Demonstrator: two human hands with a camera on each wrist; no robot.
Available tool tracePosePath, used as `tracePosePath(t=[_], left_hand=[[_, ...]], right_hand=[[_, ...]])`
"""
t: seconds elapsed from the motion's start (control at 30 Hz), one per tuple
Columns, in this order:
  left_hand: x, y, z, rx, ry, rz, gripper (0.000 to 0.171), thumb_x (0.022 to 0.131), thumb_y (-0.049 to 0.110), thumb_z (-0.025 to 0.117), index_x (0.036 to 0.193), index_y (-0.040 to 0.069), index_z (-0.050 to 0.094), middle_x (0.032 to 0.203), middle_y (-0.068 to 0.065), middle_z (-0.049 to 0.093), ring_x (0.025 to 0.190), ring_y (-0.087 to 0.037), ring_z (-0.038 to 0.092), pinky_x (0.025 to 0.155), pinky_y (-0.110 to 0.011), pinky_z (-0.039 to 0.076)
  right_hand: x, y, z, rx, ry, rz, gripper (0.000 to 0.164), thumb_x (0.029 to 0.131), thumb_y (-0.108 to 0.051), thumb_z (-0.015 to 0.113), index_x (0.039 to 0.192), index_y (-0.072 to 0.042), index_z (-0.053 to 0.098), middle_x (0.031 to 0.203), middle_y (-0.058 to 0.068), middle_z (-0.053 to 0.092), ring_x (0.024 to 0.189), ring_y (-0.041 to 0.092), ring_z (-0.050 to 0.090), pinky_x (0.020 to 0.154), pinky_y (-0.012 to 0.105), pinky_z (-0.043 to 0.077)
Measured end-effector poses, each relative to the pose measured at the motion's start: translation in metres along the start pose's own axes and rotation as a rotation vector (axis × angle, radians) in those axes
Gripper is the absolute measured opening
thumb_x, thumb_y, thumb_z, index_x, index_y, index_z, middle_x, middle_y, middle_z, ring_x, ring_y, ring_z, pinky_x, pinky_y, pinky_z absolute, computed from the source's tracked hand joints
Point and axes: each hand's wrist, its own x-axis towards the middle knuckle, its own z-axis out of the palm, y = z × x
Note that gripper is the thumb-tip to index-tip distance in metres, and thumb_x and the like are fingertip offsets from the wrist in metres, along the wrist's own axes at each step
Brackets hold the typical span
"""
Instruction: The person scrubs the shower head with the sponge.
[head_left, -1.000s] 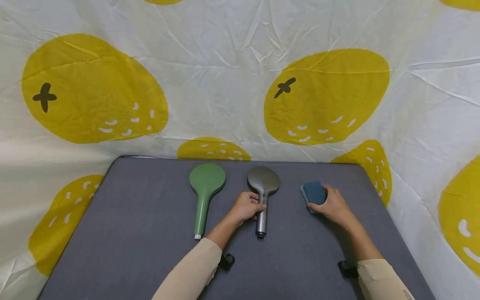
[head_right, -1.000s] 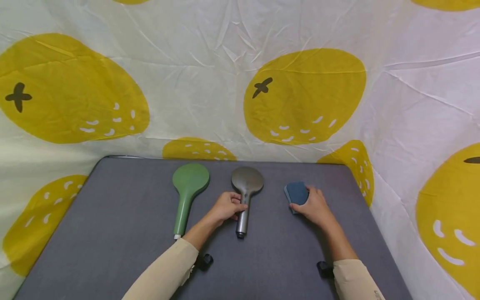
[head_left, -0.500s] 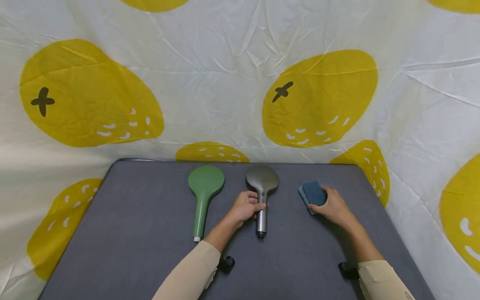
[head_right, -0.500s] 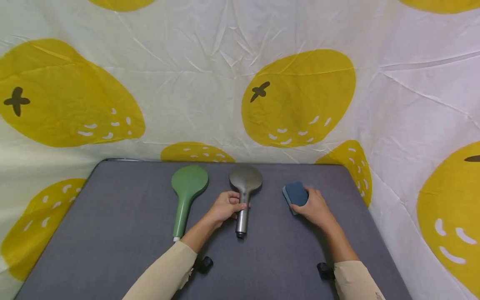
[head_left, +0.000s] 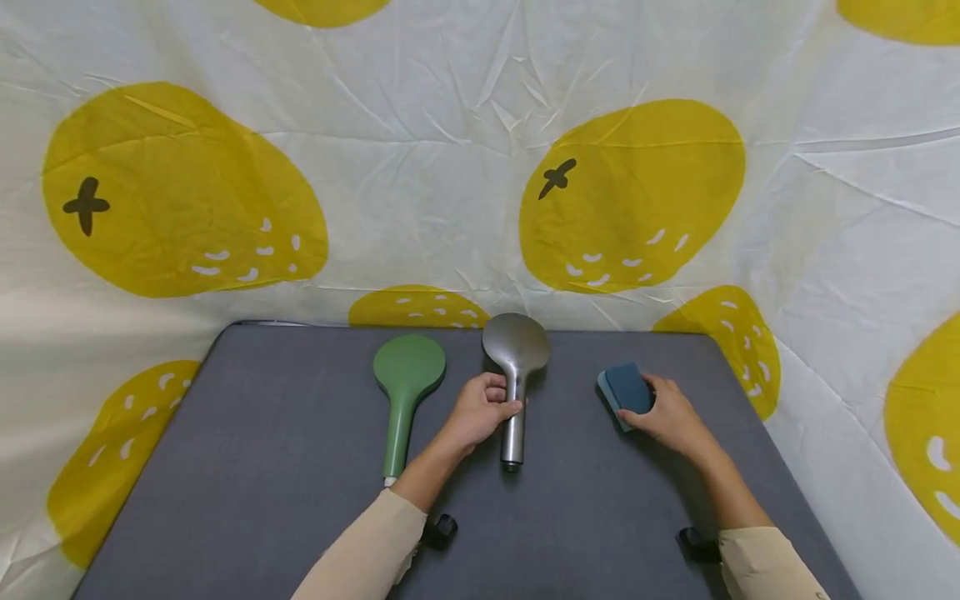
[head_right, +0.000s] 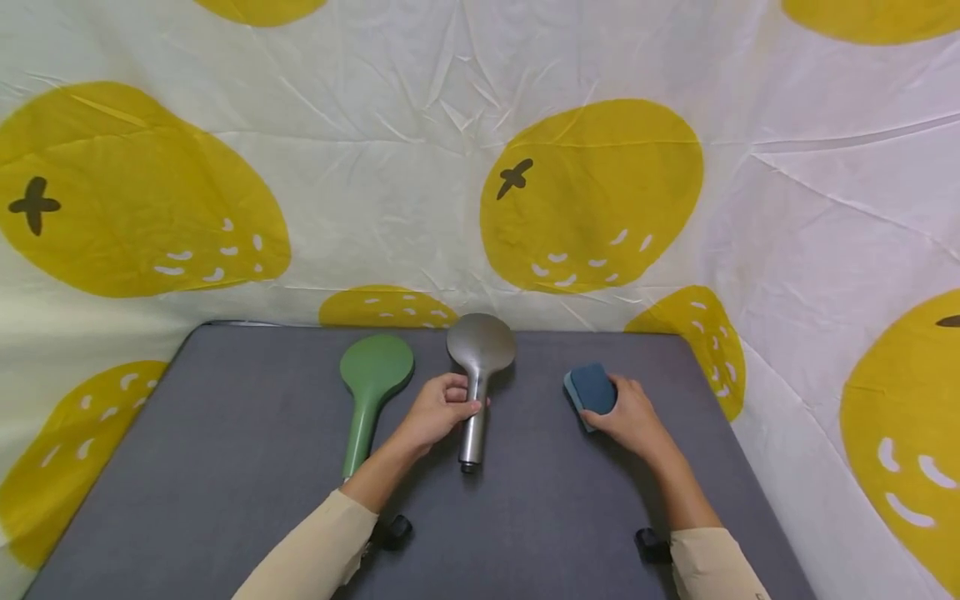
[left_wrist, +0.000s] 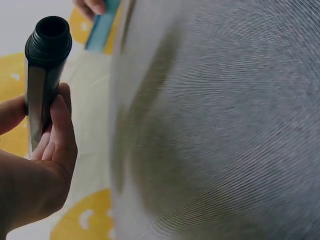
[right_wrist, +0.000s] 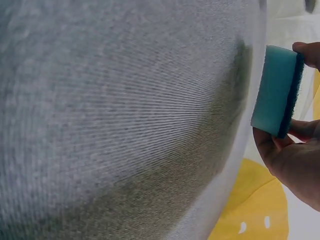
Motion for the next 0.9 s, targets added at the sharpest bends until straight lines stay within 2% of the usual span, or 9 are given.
tracePosePath(t=[0.23, 0.43, 0.6, 0.77, 0.9], left_hand=[[-0.015, 0.029, -0.006, -0.053, -0.016, 0.066, 0.043, 0.091, -0.003, 0.074, 0.129, -0.010, 0.054, 0.114, -0.025, 0.072, 0.093, -0.022, 0.072, 0.077, -0.030, 0.060], [-0.027, 0.048, -0.016, -0.050, -0.044, 0.118, 0.043, 0.093, -0.002, 0.072, 0.131, -0.007, 0.053, 0.118, -0.025, 0.071, 0.092, -0.020, 0.071, 0.078, -0.027, 0.059], [-0.034, 0.056, -0.024, -0.008, -0.025, 0.178, 0.040, 0.093, -0.002, 0.072, 0.129, -0.005, 0.056, 0.117, -0.022, 0.074, 0.089, -0.017, 0.070, 0.079, -0.025, 0.057], [-0.038, 0.057, -0.033, -0.004, -0.015, 0.209, 0.037, 0.093, -0.004, 0.071, 0.127, -0.005, 0.057, 0.116, -0.023, 0.074, 0.085, -0.015, 0.068, 0.078, -0.023, 0.056], [-0.042, 0.057, -0.039, 0.002, -0.013, 0.226, 0.036, 0.093, -0.006, 0.070, 0.126, -0.006, 0.057, 0.116, -0.025, 0.074, 0.083, -0.013, 0.067, 0.077, -0.021, 0.055]], right_hand=[[0.002, -0.001, 0.001, 0.005, -0.004, -0.001, 0.097, 0.089, -0.043, 0.077, 0.152, 0.014, 0.030, 0.141, 0.042, 0.040, 0.111, 0.049, 0.052, 0.087, 0.060, 0.050], [0.000, -0.014, -0.005, 0.013, -0.003, -0.023, 0.097, 0.090, -0.042, 0.076, 0.154, 0.012, 0.029, 0.143, 0.041, 0.039, 0.112, 0.049, 0.051, 0.088, 0.061, 0.049], [-0.004, -0.032, -0.014, 0.016, 0.022, -0.065, 0.097, 0.090, -0.041, 0.078, 0.156, 0.010, 0.029, 0.145, 0.039, 0.039, 0.115, 0.049, 0.051, 0.089, 0.062, 0.049], [-0.011, -0.056, -0.024, 0.014, 0.042, -0.123, 0.096, 0.090, -0.041, 0.078, 0.157, 0.007, 0.030, 0.149, 0.036, 0.038, 0.119, 0.049, 0.050, 0.092, 0.064, 0.048], [-0.017, -0.071, -0.028, 0.026, 0.072, -0.182, 0.090, 0.090, -0.035, 0.077, 0.157, 0.005, 0.032, 0.147, 0.032, 0.042, 0.117, 0.046, 0.052, 0.092, 0.061, 0.050]])
